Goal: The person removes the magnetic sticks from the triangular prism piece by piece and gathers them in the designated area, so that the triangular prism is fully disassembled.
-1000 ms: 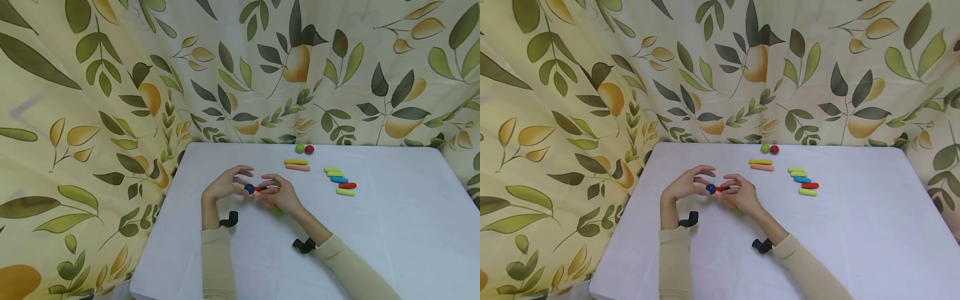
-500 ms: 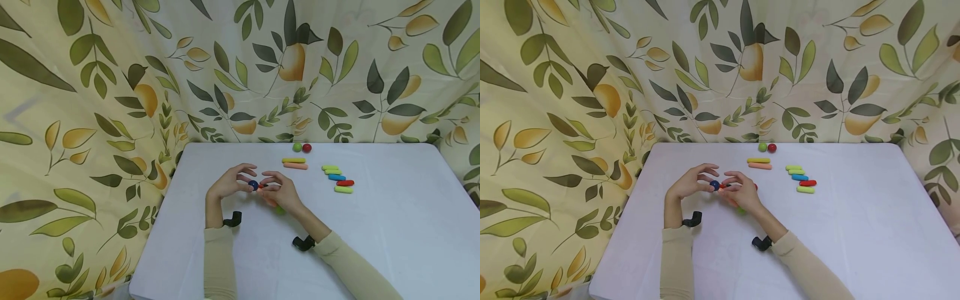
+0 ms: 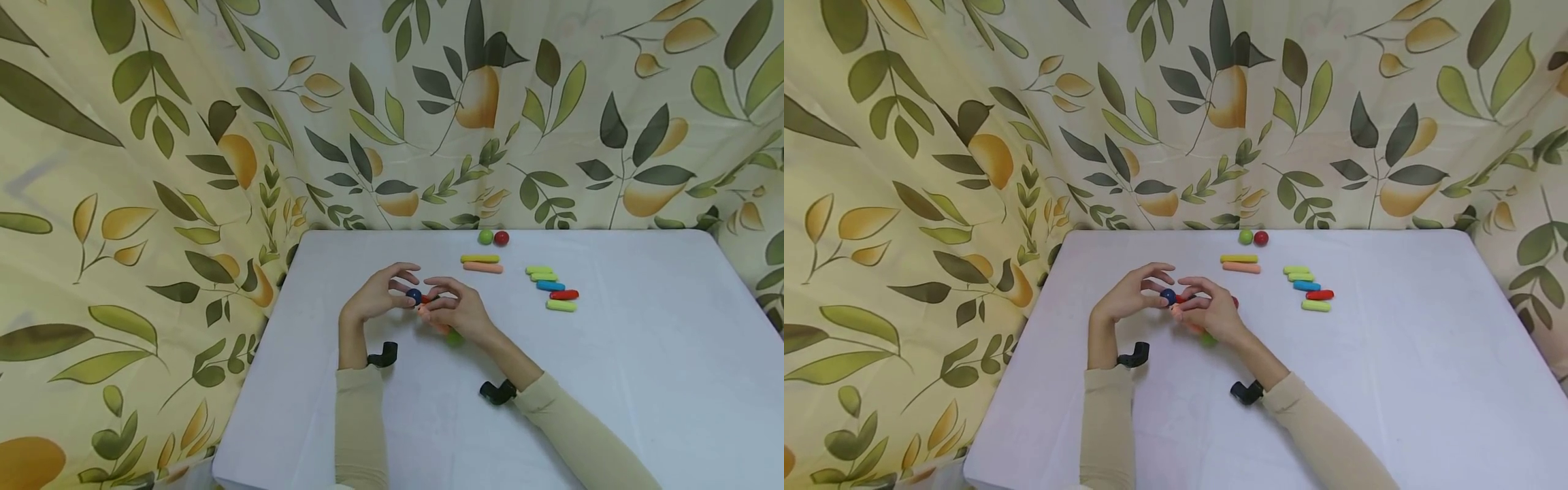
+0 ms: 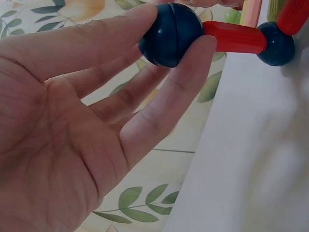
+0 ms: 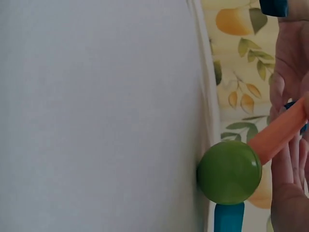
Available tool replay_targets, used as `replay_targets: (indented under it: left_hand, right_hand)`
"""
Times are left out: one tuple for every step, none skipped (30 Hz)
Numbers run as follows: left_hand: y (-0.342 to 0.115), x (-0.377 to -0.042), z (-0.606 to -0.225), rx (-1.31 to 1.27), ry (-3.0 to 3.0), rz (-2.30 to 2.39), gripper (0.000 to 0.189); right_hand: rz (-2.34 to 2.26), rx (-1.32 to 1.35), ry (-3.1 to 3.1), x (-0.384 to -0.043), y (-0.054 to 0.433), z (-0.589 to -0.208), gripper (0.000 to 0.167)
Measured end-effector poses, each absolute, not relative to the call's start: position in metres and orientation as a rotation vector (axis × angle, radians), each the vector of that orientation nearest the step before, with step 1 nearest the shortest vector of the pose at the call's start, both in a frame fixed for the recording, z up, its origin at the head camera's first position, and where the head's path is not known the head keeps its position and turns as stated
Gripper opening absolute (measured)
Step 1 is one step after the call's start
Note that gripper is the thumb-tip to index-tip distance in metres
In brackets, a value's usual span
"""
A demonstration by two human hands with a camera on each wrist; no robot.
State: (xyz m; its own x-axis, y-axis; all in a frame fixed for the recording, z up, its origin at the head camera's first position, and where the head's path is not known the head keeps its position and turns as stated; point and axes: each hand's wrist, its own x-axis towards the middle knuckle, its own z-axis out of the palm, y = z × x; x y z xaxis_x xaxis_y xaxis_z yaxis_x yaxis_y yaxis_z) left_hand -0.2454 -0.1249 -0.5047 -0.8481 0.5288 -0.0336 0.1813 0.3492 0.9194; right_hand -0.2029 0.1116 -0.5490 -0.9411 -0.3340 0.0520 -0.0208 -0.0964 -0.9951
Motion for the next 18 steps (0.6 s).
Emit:
replay_targets:
  left_hand:
    - [-0.125,-0.246,-0.505,0.636,2.29,1.498,0.066]
    - [-0.125,-0.246,-0.505,0.642,2.285,1.5,0.065]
    - [-0.125,-0.246,-0.505,0.645,2.28,1.501,0.065]
    - [-0.125,-0.246,-0.505,0.649,2.278,1.501,0.065]
    - [-0.124,-0.246,-0.505,0.653,2.275,1.502,0.065]
    - [-0.123,-0.246,-0.504,0.652,2.275,1.499,0.065]
    - [-0.123,-0.245,-0.504,0.651,2.275,1.496,0.065]
    - [-0.123,-0.245,-0.504,0.646,2.279,1.491,0.064]
    - [-0.123,-0.245,-0.503,0.642,2.283,1.486,0.064]
    - [-0.123,-0.244,-0.502,0.64,2.283,1.483,0.064]
    - [-0.124,-0.244,-0.502,0.638,2.283,1.482,0.063]
    - [-0.124,-0.244,-0.502,0.636,2.281,1.48,0.063]
    - [-0.124,-0.244,-0.501,0.637,2.278,1.479,0.063]
    - [-0.125,-0.244,-0.501,0.637,2.275,1.479,0.063]
    - [-0.125,-0.244,-0.501,0.638,2.271,1.481,0.063]
    - [-0.125,-0.244,-0.501,0.64,2.268,1.482,0.063]
    - [-0.126,-0.245,-0.501,0.642,2.268,1.482,0.063]
    - [-0.126,-0.245,-0.501,0.645,2.267,1.481,0.062]
  right_hand:
    - [-2.13,-0.415,1.974,-0.203,0.112,-0.547,0.062]
    - [-2.12,-0.433,2.005,-0.202,0.114,-0.546,0.061]
    - [-2.113,-0.459,2.037,-0.201,0.116,-0.544,0.059]
    - [-2.105,-0.48,2.077,-0.201,0.119,-0.542,0.059]
    - [-2.098,-0.498,2.116,-0.2,0.123,-0.54,0.058]
    - [-2.1,-0.516,2.15,-0.199,0.126,-0.538,0.058]
    - [-2.1,-0.531,2.185,-0.198,0.131,-0.537,0.058]
    - [-2.102,-0.537,2.216,-0.197,0.135,-0.535,0.058]
    - [-2.103,-0.539,2.238,-0.196,0.139,-0.533,0.058]
    - [-2.098,-0.527,2.261,-0.195,0.143,-0.532,0.059]
    - [-2.096,-0.513,2.277,-0.194,0.147,-0.531,0.059]
    - [-2.096,-0.496,2.292,-0.194,0.151,-0.531,0.059]
    - [-2.09,-0.479,2.304,-0.193,0.154,-0.531,0.059]
    - [-2.088,-0.461,2.309,-0.192,0.157,-0.532,0.059]
    - [-2.082,-0.448,2.313,-0.192,0.16,-0.533,0.058]
    - [-2.074,-0.439,2.316,-0.191,0.162,-0.534,0.058]
    - [-2.068,-0.434,2.315,-0.19,0.164,-0.536,0.057]
    - [-2.058,-0.428,2.318,-0.189,0.166,-0.537,0.057]
